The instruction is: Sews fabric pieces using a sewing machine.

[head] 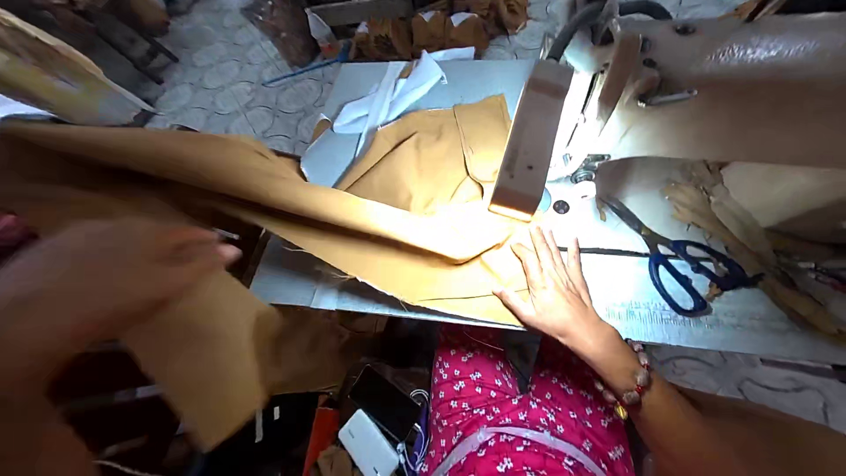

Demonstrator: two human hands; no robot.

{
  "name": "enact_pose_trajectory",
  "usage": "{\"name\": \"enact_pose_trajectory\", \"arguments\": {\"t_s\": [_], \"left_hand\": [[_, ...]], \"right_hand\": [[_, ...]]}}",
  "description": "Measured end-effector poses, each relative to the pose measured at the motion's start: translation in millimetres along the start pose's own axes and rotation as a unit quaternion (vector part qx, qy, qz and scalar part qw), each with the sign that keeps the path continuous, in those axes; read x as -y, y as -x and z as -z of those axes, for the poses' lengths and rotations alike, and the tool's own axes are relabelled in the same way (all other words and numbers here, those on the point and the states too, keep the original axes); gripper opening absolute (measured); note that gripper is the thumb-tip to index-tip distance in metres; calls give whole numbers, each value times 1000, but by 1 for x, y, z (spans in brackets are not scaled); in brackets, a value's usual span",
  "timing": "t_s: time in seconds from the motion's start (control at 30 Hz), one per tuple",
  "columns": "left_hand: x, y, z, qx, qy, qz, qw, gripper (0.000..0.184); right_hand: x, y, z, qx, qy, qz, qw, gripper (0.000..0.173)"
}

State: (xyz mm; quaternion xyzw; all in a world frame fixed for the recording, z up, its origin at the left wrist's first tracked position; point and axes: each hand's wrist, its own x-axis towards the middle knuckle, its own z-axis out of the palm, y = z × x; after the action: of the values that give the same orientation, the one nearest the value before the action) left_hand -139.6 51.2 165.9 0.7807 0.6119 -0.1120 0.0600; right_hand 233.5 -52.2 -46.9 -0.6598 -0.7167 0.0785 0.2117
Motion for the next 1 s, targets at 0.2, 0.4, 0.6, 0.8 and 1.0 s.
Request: {"name": "enact_pose_trajectory", "arguments": {"t_s": [0.2,0.4,0.6,0.8,1.0], "left_hand": [[-154,-11,-107,-75,199,-455,865,33],[-224,-66,-141,-151,161,-453,864,41],[-226,-76,-175,-62,100,-371,921,74],[-212,-70,-185,-76,63,-373,923,75],[-213,-70,-185,-78,62,-364,926,76]], "right_hand": [[-11,44,11,-112,-53,92,988,48],[-63,165,71,-244,51,-80,965,26],[-66,296,75,-106,-185,-607,765,40],[-68,341,-26,-63,-226,-719,655,43],[-67,344,-60,-71,-126,-746,651,53]]}}
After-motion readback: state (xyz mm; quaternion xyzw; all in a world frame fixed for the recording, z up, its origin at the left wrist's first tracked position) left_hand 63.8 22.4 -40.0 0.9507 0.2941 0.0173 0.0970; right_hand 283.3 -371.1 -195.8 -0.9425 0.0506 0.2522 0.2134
